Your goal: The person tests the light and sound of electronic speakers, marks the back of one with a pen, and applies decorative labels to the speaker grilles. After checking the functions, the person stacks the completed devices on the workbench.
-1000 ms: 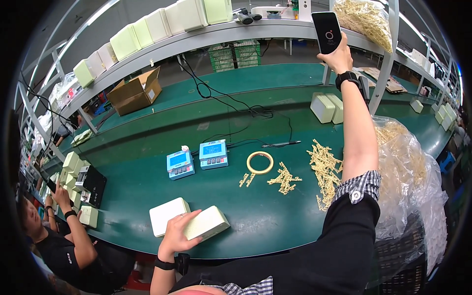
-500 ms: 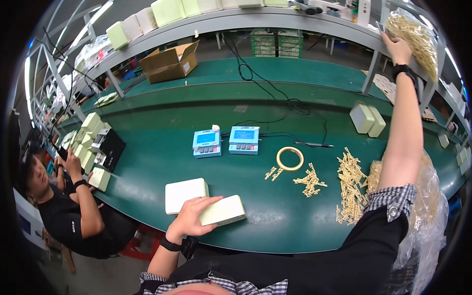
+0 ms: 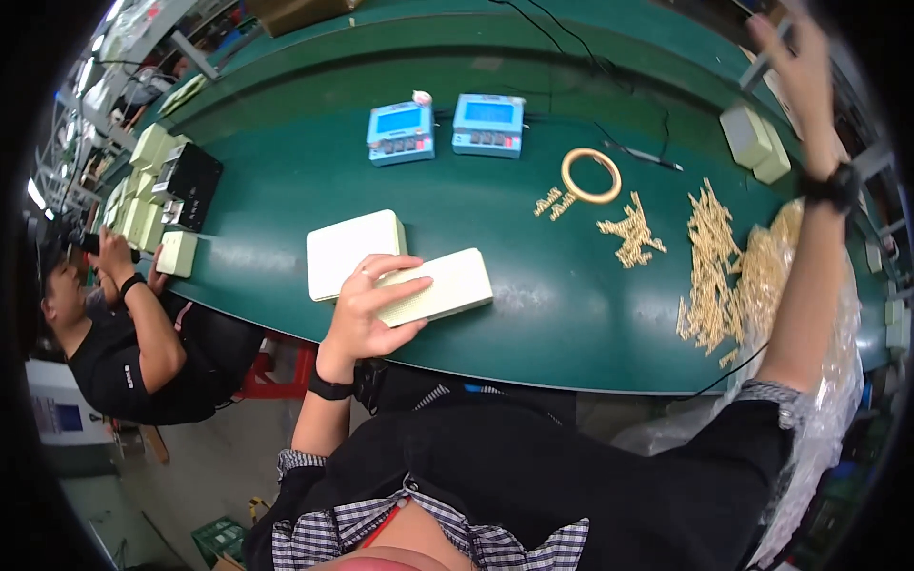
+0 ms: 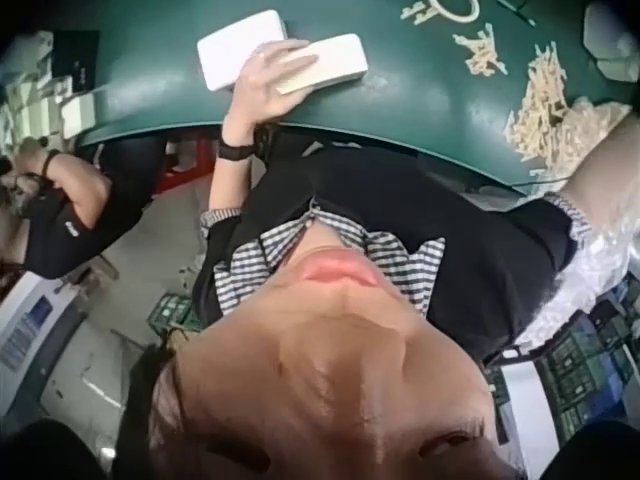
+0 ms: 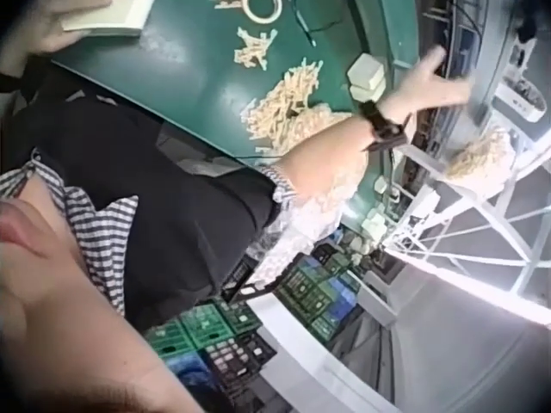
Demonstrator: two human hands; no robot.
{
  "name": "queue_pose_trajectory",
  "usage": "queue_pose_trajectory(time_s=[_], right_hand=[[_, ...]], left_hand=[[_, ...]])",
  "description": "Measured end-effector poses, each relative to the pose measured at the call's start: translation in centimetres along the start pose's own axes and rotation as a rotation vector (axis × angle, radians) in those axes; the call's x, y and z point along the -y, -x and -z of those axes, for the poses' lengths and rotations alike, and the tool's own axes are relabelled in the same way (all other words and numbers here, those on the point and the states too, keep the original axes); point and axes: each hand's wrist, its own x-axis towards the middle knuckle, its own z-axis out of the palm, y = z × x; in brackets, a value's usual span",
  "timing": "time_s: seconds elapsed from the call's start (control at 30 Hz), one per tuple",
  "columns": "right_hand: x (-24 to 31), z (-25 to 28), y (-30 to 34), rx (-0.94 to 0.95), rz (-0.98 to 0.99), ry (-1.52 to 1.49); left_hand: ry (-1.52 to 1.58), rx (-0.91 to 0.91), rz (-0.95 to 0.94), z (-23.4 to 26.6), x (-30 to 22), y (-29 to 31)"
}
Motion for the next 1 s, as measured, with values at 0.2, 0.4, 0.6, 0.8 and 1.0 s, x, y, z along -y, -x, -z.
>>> queue_pose_trajectory(time_s=[0.2, 0.4, 0.6, 0.8, 1.0], right_hand=[[21.4, -4.2, 18.1, 0.679, -0.416, -0.428], [24.7, -8.1, 23.2, 0.674, -0.486, -0.292], [24.9, -8.4, 22.8, 0.532, -0.734, -0.376], [24.6, -7.7, 22.0, 0.264, -0.490, -0.233], [28.9, -4.5, 18.7, -0.068, -1.257, -1.308]], left_hand=[[-0.180, -0.067, -0.050, -0.8, -0.2, 1.6], [-0.024, 0.005, -0.089, -2.7, -0.7, -0.4], [0.012, -0.031, -0.098, -3.2, -0.7, -0.6], [0.025, -0.016, -0.082, -3.5, -0.3, -0.5], [0.040, -0.027, -0.066, -3.2, -0.4, 0.0]])
